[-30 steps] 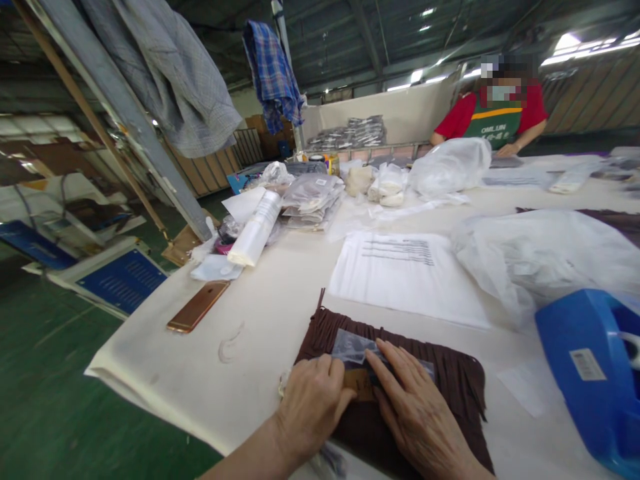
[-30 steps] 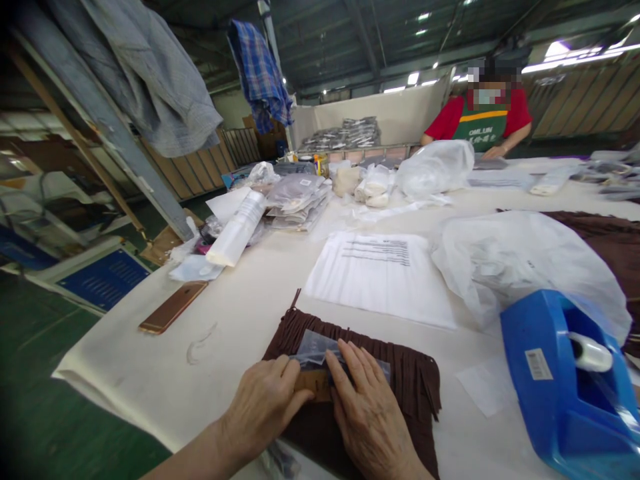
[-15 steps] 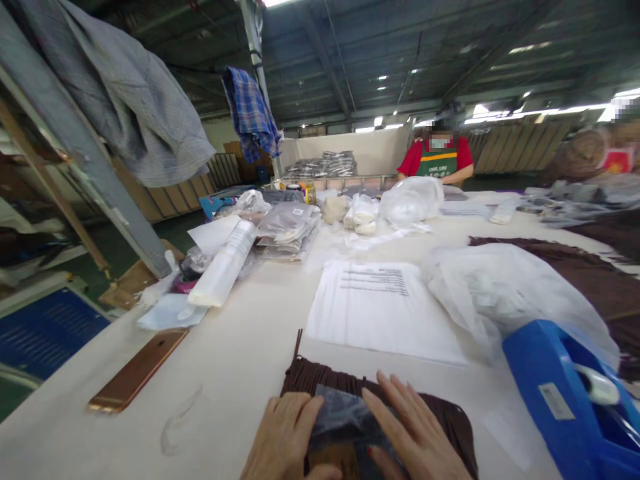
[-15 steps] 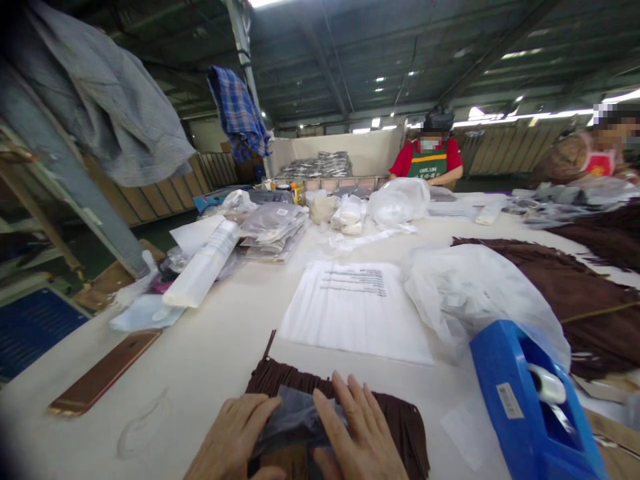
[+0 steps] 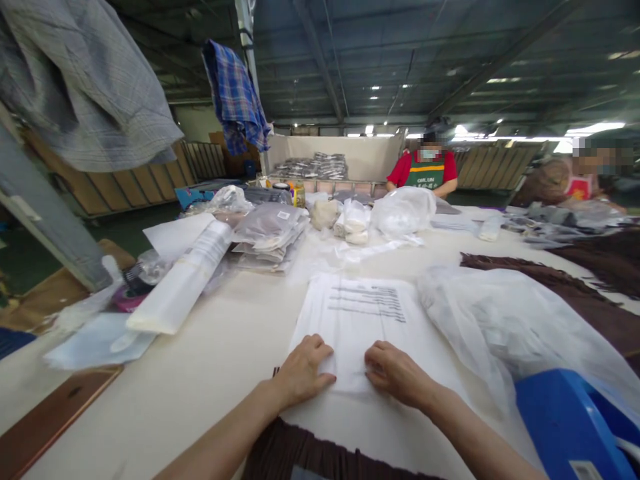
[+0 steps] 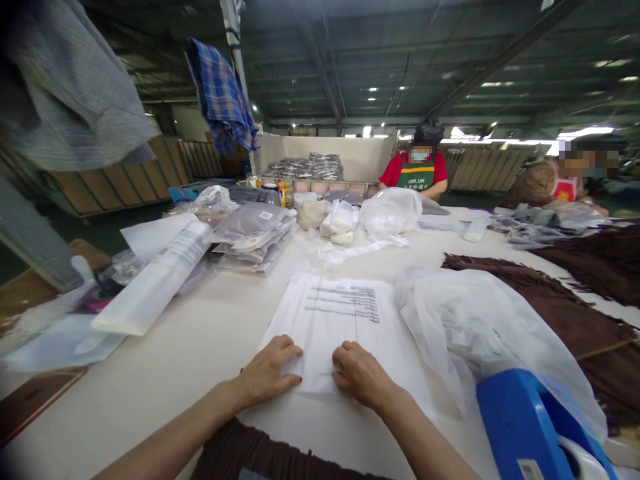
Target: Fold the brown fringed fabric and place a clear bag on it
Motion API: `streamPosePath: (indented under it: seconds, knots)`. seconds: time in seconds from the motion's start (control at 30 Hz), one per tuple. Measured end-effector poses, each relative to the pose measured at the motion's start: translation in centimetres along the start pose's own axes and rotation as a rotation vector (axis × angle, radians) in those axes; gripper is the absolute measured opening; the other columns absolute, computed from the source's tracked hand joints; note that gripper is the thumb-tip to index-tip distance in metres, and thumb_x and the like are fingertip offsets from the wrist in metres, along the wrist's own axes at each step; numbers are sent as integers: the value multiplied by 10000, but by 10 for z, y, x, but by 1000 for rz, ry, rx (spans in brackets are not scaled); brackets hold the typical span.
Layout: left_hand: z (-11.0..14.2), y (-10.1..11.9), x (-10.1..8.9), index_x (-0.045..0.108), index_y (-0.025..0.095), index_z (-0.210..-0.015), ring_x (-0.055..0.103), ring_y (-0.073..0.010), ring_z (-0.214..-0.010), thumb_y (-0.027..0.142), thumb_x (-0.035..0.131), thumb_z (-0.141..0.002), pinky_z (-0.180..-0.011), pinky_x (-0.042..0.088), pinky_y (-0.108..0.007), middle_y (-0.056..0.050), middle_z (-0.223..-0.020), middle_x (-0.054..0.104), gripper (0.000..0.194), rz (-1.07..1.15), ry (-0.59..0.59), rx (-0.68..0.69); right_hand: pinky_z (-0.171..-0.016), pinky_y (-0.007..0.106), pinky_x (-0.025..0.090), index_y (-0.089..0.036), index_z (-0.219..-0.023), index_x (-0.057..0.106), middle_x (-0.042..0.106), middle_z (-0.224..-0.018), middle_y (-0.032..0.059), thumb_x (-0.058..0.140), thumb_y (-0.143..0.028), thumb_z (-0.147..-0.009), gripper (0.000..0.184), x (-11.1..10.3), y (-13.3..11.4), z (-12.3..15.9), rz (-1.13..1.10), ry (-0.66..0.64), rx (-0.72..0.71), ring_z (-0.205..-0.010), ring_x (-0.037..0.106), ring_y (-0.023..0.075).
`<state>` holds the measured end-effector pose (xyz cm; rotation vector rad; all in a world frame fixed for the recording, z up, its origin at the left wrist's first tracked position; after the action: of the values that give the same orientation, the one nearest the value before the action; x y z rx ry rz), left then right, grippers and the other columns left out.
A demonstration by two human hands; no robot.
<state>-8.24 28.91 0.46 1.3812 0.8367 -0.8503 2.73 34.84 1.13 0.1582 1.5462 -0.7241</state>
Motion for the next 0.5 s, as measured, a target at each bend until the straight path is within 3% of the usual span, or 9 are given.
streamPosePath:
  seconds: [0.17,0.33,0.5]
  knots:
    - [-8,5,-1,584,157,-1044,500,-223,-1006,307,661,-723,-897,418,-350,-69,-1023,558,363,-32,-21,42,-670,232,399,-166,-736,567,567,-775,41,428,-2,-740,215,4,4,-6,12,-6,-2,-723,518,136]
    - [-11,28,8,578,169,-1062,512,-236,-964,415,782,-583,-855,424,-364,-63,-1020,567,576,-63,-58,140,-641,230,368,-163,-736,554,546,-747,24,451,-11,-733,184,8,8,-11,-14,-25,-9,-680,473,127]
    - [-14,41,17,602,177,-969,519,-221,-929,376,742,-664,-832,410,-349,-57,-994,577,390,-89,-41,220,-623,221,342,-156,-712,551,535,-722,15,467,-22,-724,159,9,10,-14,-38,-50,-9,-655,447,116]
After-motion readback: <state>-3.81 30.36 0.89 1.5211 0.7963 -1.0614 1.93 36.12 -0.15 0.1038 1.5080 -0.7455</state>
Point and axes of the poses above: each hand's wrist, its own z-axis away from the middle knuckle, its own x-axis out of the palm, y = z × x, the point moved 10 cm from there along -z, towards the middle knuckle
